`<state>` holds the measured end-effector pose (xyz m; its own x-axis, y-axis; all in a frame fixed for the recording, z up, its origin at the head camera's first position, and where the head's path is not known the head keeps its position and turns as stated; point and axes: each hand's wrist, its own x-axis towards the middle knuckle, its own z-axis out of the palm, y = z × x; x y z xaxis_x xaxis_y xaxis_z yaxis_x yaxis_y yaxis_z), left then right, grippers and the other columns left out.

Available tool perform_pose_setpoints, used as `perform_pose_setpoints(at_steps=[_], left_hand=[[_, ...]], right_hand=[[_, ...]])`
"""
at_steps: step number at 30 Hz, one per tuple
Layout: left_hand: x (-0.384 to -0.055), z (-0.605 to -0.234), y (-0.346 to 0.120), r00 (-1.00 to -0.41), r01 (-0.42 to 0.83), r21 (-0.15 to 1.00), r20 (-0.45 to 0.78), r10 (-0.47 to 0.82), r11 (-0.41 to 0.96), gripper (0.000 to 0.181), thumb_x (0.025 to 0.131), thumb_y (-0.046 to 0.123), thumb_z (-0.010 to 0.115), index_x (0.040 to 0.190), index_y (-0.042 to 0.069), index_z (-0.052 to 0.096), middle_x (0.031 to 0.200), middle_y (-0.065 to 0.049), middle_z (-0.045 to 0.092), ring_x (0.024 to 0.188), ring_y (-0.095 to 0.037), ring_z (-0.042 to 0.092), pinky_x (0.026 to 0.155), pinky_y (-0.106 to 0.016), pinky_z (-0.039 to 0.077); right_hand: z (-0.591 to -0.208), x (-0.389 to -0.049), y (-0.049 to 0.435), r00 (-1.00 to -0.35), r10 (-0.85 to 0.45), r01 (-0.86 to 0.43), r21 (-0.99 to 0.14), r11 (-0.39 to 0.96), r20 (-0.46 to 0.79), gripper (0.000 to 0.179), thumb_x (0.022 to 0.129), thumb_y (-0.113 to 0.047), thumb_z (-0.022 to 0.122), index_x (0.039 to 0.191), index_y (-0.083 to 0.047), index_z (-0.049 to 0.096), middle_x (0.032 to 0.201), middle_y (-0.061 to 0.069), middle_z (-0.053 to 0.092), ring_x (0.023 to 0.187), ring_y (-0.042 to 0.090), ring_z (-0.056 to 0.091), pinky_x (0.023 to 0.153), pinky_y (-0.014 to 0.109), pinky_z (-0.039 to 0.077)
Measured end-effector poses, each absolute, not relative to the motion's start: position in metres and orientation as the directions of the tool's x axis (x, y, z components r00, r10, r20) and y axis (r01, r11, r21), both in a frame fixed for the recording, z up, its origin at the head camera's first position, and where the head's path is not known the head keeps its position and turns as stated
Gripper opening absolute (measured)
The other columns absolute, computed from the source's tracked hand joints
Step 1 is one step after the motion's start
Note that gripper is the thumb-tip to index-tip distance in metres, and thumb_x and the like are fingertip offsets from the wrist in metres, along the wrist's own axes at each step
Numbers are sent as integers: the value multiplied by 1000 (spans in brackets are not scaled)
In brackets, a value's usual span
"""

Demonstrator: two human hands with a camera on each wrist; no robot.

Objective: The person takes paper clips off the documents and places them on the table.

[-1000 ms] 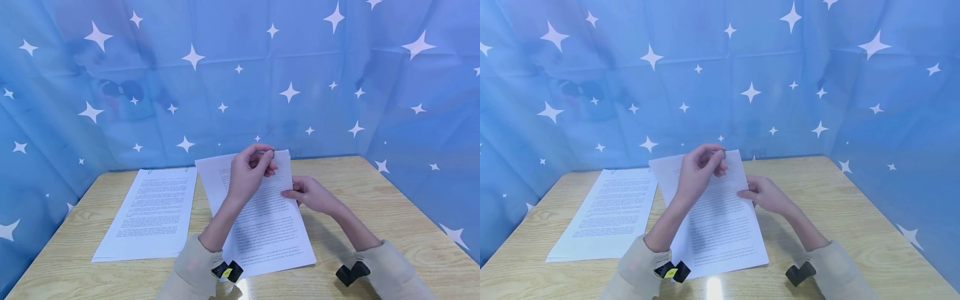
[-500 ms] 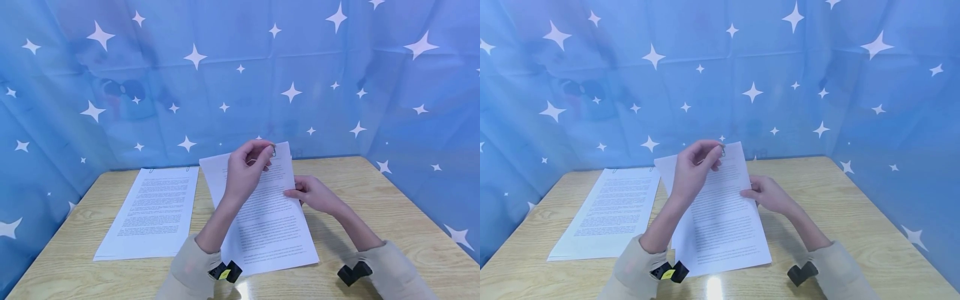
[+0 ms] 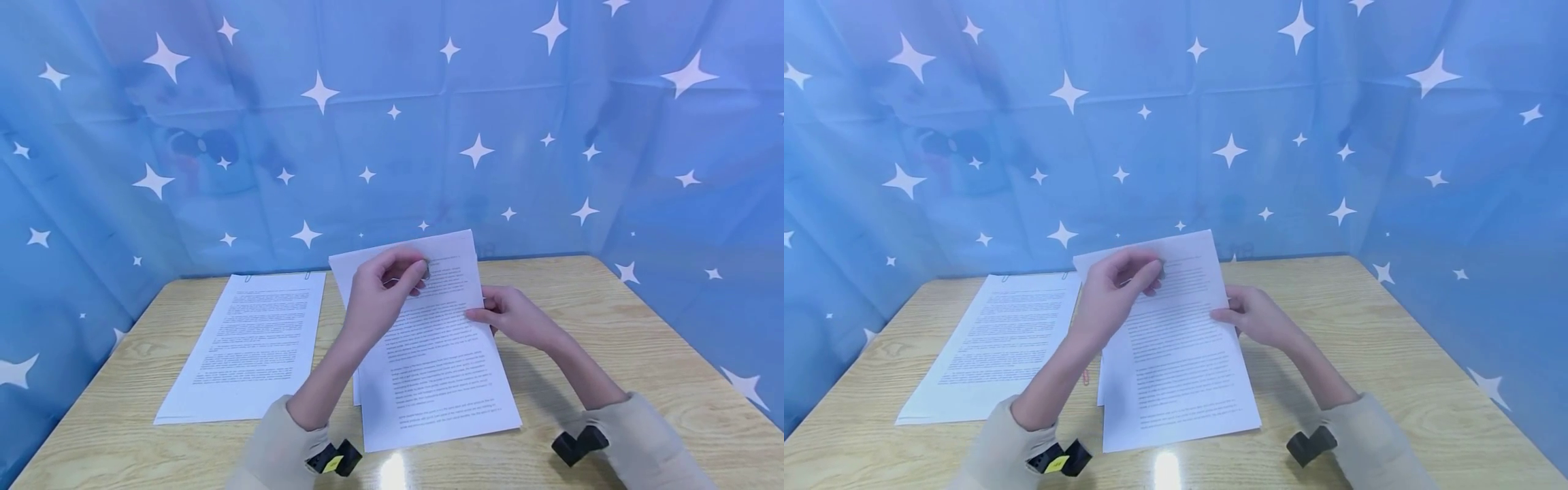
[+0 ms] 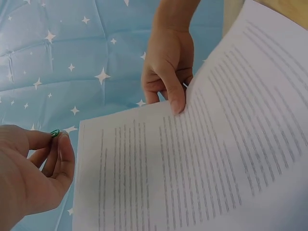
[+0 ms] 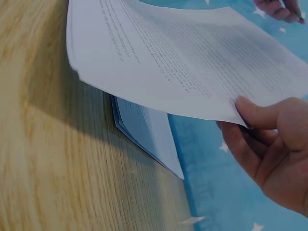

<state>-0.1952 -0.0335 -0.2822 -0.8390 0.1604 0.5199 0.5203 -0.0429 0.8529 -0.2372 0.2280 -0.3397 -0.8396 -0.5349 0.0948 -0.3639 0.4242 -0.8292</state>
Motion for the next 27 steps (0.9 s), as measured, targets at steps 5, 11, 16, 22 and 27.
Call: perform_pose_setpoints(at_steps=[5,11,16,22,27], left_hand=[[-193,-286,-49,-856,492,870,489,167,-25,15,98,5,65,107,-6,69,93,-23,68,80,-34,66,74,-30,59],[-190,-296,-62,-872,465,885,455,179,12,15,97,3,65,107,-8,68,93,-27,66,79,-34,66,73,-29,58],[-188,-305,-74,-899,416,908,401,173,56,13,97,3,66,107,-6,68,92,-26,65,79,-31,66,72,-29,58],[-183,-314,-89,-930,354,929,336,148,111,9,97,5,67,104,0,70,92,-22,67,85,-45,63,72,-29,58],[-180,-322,-100,-948,310,937,291,129,160,6,96,4,68,101,1,70,89,-15,68,82,-38,65,71,-29,58]], right_hand=[[-340,-238,228,-836,-541,-369,-828,422,97,32,102,-9,60,132,3,58,108,14,74,85,24,74,66,37,60],[-340,-239,227,-836,-540,-371,-826,425,98,31,102,-8,60,132,2,59,108,14,74,85,24,74,66,38,60],[-341,-239,227,-839,-535,-370,-823,431,97,31,102,-8,60,131,2,59,108,14,74,84,24,74,65,38,60],[-342,-240,228,-837,-539,-371,-823,430,95,31,102,-9,60,131,2,59,108,14,74,84,24,74,64,38,60],[-342,-240,229,-836,-540,-377,-819,434,99,31,102,-9,60,131,1,59,107,13,74,83,24,74,62,36,59]])
